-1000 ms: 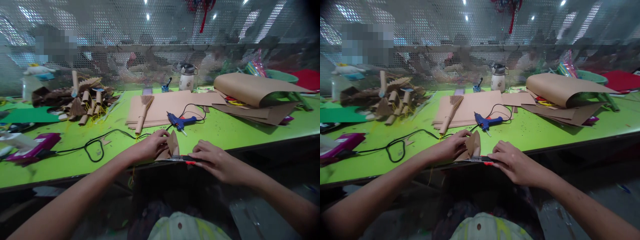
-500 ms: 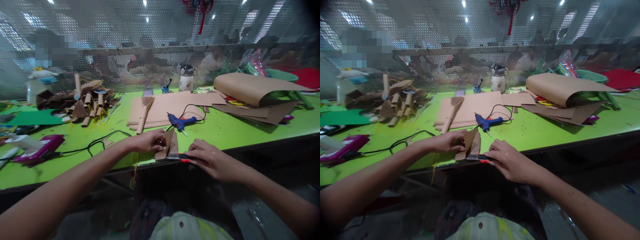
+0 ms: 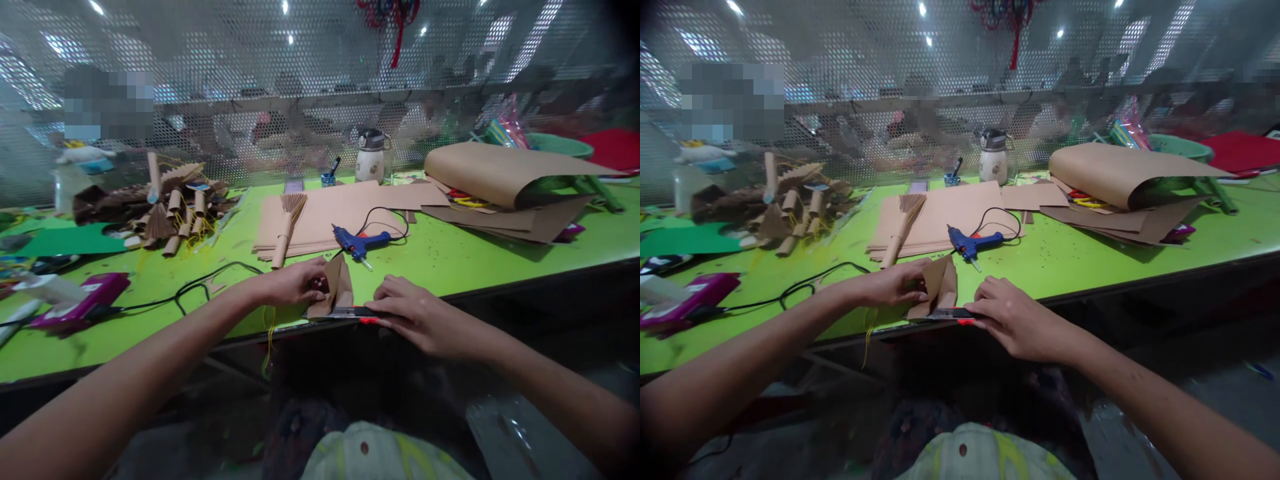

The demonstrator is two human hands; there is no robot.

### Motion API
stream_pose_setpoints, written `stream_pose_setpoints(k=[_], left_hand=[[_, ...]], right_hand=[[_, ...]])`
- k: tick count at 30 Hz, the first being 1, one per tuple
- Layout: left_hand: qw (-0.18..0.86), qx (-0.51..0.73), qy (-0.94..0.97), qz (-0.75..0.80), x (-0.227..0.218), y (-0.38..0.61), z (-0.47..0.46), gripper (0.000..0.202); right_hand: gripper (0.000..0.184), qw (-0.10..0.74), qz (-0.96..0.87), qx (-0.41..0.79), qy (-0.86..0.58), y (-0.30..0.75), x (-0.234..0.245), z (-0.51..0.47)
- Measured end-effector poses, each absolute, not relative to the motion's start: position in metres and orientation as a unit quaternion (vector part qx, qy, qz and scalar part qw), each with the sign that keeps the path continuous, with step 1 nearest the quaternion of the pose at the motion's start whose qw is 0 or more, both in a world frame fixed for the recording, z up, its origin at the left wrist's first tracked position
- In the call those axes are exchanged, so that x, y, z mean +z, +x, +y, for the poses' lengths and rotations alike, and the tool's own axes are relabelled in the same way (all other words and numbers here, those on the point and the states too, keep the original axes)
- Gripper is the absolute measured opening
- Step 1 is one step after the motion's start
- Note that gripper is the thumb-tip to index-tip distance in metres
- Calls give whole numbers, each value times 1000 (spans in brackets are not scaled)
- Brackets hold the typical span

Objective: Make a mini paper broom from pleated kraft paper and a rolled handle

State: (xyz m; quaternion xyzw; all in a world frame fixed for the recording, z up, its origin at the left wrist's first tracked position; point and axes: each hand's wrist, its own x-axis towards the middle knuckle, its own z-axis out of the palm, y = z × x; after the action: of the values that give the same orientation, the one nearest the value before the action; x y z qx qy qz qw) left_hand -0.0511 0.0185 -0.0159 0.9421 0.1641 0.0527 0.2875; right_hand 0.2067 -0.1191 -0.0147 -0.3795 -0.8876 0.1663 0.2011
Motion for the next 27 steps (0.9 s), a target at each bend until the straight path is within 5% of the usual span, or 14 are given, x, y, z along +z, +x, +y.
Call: stream_pose_setpoints(k=[27], left_hand=[[331, 86, 927, 152, -19, -53, 16, 15]], right_hand=[[27, 160, -875, 238, -390, 219, -5, -146]])
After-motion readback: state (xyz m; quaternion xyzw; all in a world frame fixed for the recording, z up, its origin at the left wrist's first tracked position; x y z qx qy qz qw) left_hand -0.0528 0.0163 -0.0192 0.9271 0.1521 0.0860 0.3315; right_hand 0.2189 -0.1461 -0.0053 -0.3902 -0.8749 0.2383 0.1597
